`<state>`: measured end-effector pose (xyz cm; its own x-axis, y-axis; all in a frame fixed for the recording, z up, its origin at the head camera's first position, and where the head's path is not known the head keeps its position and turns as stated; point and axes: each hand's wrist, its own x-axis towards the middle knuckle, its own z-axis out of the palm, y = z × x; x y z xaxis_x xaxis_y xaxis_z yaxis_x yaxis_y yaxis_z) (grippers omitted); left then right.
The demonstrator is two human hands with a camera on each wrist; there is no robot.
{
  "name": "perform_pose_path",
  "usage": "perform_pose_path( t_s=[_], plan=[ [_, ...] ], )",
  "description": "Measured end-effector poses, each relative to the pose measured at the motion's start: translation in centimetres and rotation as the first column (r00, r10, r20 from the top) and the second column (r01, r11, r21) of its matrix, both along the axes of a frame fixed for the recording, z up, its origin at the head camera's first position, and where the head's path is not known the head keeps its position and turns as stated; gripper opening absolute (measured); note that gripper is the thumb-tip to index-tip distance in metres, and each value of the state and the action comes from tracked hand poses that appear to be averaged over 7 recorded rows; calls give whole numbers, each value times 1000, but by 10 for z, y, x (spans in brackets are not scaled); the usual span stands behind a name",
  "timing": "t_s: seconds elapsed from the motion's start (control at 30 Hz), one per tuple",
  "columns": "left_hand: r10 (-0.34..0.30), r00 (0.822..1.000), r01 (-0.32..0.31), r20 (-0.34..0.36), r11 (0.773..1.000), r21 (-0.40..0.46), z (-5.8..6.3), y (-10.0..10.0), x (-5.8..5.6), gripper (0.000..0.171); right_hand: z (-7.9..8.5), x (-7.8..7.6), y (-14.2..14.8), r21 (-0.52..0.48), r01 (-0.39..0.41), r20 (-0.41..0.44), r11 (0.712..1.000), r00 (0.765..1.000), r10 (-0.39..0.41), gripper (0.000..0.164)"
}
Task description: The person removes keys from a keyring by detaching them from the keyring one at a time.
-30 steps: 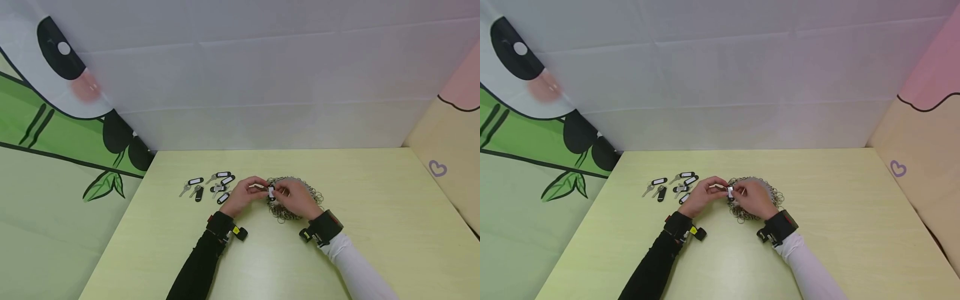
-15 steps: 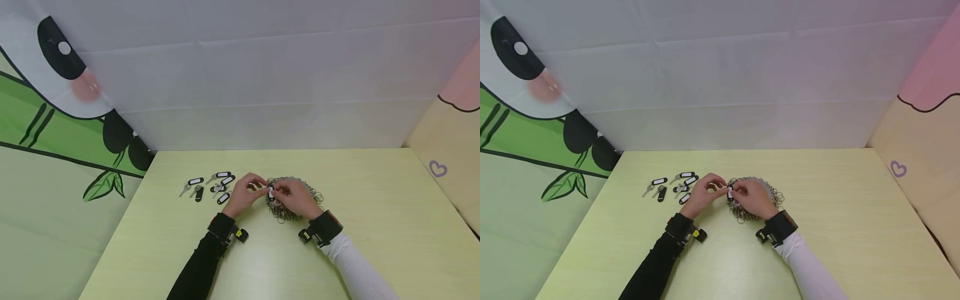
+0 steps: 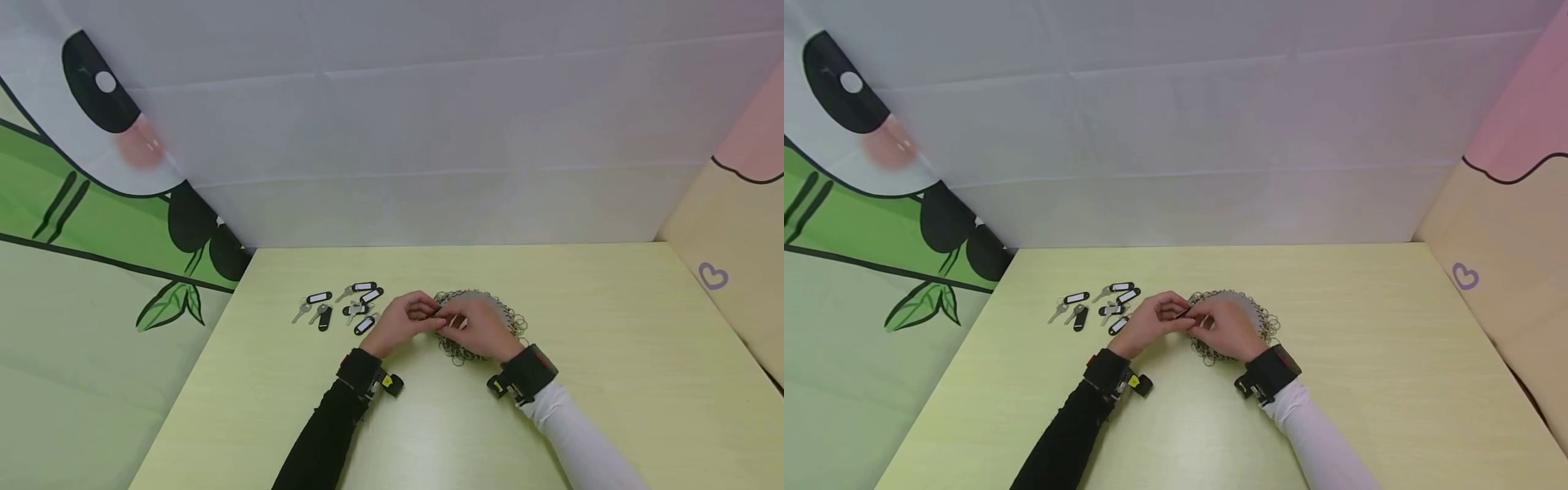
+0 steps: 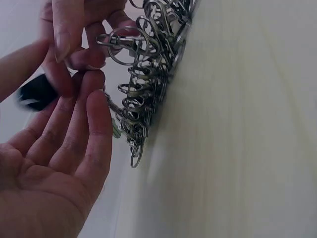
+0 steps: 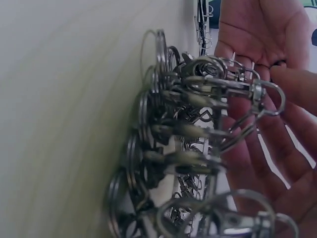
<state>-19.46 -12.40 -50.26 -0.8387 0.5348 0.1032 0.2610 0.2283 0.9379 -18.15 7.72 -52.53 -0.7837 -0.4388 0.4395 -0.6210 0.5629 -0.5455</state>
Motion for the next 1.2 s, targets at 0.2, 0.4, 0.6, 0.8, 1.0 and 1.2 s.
perform_pose_path(
  t_s=[0.2,0.4,0.6,0.8,1.0,1.2],
  plan=[
    [-9,1000,9,9,1000,5,-15,-5,-9,22,1,6,-3,-53,45,49,998,998,-43,9],
    [-48,998,43,40,994,103,-28,-15,-18,19,-2,10,-5,-95,128,125,987,985,-115,20],
    [-126,992,123,15,986,115,-28,-23,-15,20,-8,13,-8,23,106,-18,994,994,-106,13],
    [-129,992,128,12,989,67,-29,-26,-11,20,-8,21,-10,-54,82,82,995,994,-78,4],
    [-88,996,86,33,994,73,-30,-32,-13,19,-7,25,-13,-82,126,131,989,985,-114,9],
    [-38,999,37,-1,999,-30,-32,-31,-13,22,-7,24,-15,-87,150,86,985,986,-143,10]
  ],
)
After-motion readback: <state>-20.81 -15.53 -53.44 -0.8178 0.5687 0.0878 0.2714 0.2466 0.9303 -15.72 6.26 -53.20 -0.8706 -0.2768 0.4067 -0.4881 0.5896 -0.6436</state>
